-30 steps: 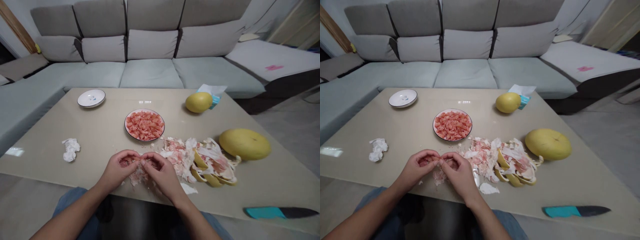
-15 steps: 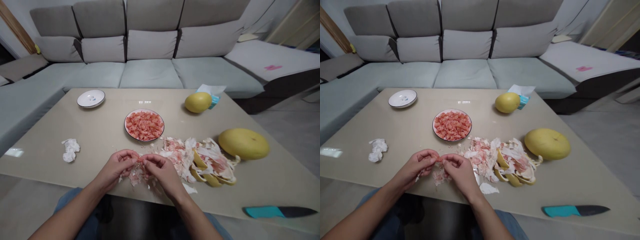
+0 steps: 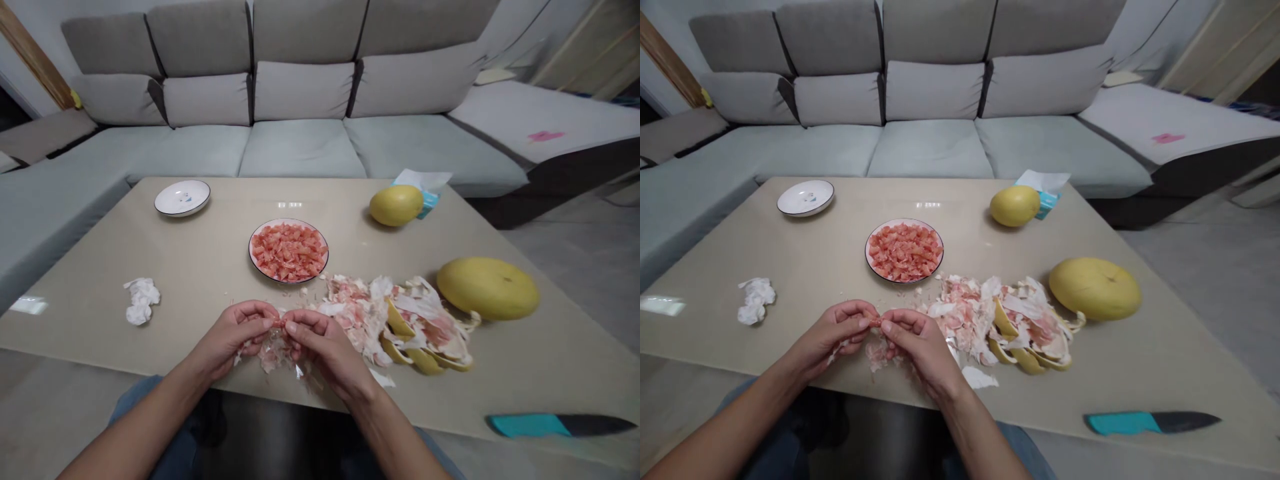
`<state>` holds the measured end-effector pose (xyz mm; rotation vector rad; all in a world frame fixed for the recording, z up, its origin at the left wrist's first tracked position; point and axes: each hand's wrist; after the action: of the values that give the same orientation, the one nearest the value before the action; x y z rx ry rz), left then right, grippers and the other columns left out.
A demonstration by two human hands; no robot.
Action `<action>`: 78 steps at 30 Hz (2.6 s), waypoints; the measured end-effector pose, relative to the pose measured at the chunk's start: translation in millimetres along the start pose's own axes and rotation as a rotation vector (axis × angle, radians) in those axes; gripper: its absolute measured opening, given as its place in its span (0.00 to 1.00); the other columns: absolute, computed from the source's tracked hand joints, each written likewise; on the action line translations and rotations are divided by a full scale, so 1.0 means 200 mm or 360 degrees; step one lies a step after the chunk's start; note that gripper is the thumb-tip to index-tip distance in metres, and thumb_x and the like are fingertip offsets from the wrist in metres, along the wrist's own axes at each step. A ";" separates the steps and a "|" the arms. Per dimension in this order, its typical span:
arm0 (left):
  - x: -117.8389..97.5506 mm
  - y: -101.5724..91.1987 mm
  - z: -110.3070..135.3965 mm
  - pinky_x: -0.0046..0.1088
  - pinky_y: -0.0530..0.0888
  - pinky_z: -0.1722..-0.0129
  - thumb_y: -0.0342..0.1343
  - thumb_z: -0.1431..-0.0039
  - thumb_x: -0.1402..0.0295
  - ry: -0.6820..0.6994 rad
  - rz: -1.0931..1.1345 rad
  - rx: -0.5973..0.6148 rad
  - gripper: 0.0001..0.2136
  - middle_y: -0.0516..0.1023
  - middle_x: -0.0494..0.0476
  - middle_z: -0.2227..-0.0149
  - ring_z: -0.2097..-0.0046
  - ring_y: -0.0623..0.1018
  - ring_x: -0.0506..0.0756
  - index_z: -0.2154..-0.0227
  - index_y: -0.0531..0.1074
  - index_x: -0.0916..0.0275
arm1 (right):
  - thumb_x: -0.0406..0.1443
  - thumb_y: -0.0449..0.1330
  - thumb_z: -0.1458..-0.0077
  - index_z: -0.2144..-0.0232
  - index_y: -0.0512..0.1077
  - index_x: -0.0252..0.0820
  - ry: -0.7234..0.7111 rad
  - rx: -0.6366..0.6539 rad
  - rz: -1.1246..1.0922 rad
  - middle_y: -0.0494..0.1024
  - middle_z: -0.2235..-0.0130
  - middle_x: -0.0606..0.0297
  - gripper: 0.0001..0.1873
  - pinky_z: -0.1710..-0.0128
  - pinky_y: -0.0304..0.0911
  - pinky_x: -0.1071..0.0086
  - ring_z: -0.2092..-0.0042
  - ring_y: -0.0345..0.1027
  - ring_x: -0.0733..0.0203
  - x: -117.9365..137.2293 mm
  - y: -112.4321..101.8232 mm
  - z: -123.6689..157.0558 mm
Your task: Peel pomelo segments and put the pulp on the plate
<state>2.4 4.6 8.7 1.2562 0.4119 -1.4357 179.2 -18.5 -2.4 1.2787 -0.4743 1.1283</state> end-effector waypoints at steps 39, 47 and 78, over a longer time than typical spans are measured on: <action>-0.01 -0.01 0.02 0.18 0.54 0.81 0.66 0.51 0.60 0.0041 -0.0301 -0.0090 0.13 0.62 0.45 0.79 0.79 0.57 0.44 0.67 0.75 0.64 | 0.44 0.67 0.52 0.66 0.74 0.42 -0.0236 -0.0101 0.0512 0.72 0.74 0.71 0.14 0.72 0.63 0.73 0.73 0.66 0.67 0.00 0.02 0.01; -0.01 -0.01 0.01 0.18 0.52 0.82 0.66 0.48 0.63 0.0018 -0.0196 -0.0034 0.11 0.63 0.46 0.77 0.79 0.57 0.42 0.67 0.74 0.65 | 0.44 0.68 0.53 0.68 0.74 0.40 -0.0121 -0.0098 0.0340 0.73 0.76 0.70 0.15 0.72 0.65 0.72 0.75 0.67 0.66 0.02 -0.01 0.00; 0.00 -0.04 -0.02 0.18 0.51 0.83 0.67 0.50 0.64 0.0076 -0.0163 -0.0131 0.13 0.66 0.47 0.76 0.78 0.58 0.43 0.66 0.74 0.66 | 0.44 0.70 0.59 0.70 0.73 0.39 0.0138 -0.0083 0.0344 0.79 0.72 0.65 0.17 0.71 0.68 0.72 0.75 0.69 0.68 0.06 -0.06 -0.01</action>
<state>-2.1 10.6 5.0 1.2195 0.5695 -1.4621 193.8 -9.5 1.2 1.1476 -0.5835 1.3382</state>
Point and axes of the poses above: each hand's wrist, its own z-axis away from the middle knuckle, its own y-axis out of the palm, x = y × z
